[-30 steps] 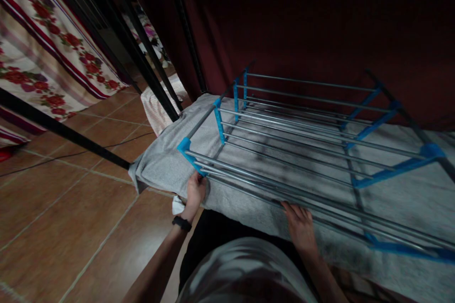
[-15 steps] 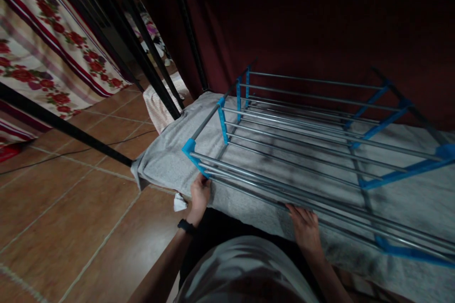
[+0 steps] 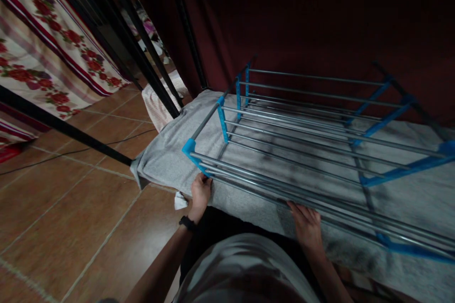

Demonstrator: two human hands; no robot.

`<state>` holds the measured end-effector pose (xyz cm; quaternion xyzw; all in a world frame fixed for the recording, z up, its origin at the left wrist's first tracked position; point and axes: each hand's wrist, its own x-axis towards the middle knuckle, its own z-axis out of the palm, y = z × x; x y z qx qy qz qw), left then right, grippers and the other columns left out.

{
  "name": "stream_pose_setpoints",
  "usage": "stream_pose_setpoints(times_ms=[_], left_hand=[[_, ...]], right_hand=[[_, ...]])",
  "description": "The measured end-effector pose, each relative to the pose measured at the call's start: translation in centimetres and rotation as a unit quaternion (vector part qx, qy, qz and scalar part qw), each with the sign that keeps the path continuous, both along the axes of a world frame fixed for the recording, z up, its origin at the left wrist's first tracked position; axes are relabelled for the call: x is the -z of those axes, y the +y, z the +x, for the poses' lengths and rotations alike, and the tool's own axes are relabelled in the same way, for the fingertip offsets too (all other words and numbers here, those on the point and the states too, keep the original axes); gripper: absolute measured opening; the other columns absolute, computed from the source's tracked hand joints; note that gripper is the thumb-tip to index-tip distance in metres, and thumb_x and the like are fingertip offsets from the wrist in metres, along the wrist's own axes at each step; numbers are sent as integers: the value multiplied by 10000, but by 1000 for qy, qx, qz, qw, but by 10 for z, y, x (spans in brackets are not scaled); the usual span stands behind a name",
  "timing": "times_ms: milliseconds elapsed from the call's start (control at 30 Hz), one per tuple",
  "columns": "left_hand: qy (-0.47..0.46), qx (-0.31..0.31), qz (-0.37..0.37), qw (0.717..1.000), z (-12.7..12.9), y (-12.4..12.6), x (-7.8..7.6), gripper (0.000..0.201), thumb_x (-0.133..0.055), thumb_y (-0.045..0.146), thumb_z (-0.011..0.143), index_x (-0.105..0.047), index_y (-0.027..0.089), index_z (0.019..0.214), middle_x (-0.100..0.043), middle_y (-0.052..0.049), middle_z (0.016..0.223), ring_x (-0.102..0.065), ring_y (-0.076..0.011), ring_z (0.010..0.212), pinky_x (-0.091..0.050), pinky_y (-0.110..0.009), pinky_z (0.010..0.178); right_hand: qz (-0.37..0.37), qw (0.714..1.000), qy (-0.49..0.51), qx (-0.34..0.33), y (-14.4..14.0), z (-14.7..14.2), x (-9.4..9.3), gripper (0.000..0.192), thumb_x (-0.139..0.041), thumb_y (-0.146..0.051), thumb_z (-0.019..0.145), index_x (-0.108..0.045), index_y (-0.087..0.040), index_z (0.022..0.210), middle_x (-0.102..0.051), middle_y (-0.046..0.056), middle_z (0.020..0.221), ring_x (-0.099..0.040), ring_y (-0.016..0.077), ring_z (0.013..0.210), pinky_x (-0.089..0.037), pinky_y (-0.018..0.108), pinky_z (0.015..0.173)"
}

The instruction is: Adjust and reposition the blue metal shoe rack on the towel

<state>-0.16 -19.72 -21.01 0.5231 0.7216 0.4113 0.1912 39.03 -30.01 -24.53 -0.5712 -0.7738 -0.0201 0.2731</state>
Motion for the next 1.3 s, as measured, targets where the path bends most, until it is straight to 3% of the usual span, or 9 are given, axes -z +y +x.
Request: stream_pose_setpoints(times_ms=[267, 467, 567, 700, 800, 967, 1067, 1200, 1300], left_hand=[[7, 4, -8, 1000, -1, 2, -4, 176, -559, 254, 799, -662, 172, 918, -728, -100, 914, -688, -257, 873, -539, -402, 831], [100, 15, 80, 992, 5, -39, -10, 394, -532, 380, 895, -567, 197, 1243, -634, -134, 1143, -630, -289, 1021, -527, -483, 920], [213, 159, 143, 953, 26, -50, -15, 315, -476, 323, 946, -570, 250, 1238, -646, -126, 1127, -595, -319, 1100, -476, -537, 975], [306, 366, 179, 860, 73, -30, -16, 386, -466, 310, 959, -546, 265, 1334, -669, -123, 1214, -614, -322, 1099, -468, -510, 971], [342, 422, 190, 818, 94, -6, -7, 365, -419, 324, 974, -606, 272, 1284, -728, -82, 1077, -656, -291, 977, -489, -460, 913], [358, 455, 181, 795, 87, 16, 12, 396, -359, 324, 1003, -670, 230, 1229, -742, -74, 1051, -663, -250, 941, -473, -387, 850], [361, 467, 174, 788, 82, 16, 18, 401, -365, 327, 1011, -675, 200, 1230, -740, -80, 1052, -657, -242, 940, -449, -370, 848], [368, 461, 164, 791, 85, 15, 20, 387, -370, 300, 1019, -682, 191, 1221, -741, -86, 1033, -655, -243, 938, -425, -370, 839], [367, 462, 153, 793, 87, 16, 17, 391, -361, 280, 1020, -688, 186, 1212, -741, -93, 1035, -655, -244, 947, -421, -368, 841]], right_hand=[[-2, 1000, -5, 11, 7, -4, -7, 431, -421, -137, 942, -644, -266, 1286, -709, 64, 1170, -616, 245, 1066, -400, 417, 954], [2, 998, 16, 63, 5, -23, -15, 343, -455, -145, 970, -682, -264, 1197, -728, 63, 1096, -620, 225, 1019, -382, 396, 955], [-3, 997, 33, 76, 11, -30, -22, 323, -502, -144, 959, -685, -274, 1191, -727, 52, 1114, -606, 223, 1059, -378, 406, 995], [-35, 996, 44, 72, 21, -28, -27, 322, -565, -159, 938, -670, -269, 1223, -714, 42, 1157, -581, 223, 1100, -373, 409, 1028], [-40, 996, 53, 62, 22, -27, -30, 311, -563, -174, 943, -661, -256, 1227, -712, 42, 1129, -583, 215, 1069, -399, 396, 1008], [49, 988, 124, 82, -7, -20, -36, 304, -478, -199, 981, -620, -235, 1247, -658, 81, 1178, -563, 217, 1099, -428, 399, 998], [74, 945, 235, 213, -40, 2, -30, 232, -430, -211, 990, -612, -235, 1132, -633, 77, 1085, -572, 215, 1032, -462, 384, 922], [124, 819, 361, 427, -70, 61, -18, 242, -491, -306, 937, -516, -213, 1159, -569, 69, 1049, -556, 216, 974, -476, 379, 870], [111, 820, 337, 450, -69, 104, -16, 323, -497, -294, 861, -521, -194, 1167, -569, 89, 1098, -534, 230, 1036, -445, 411, 947]])
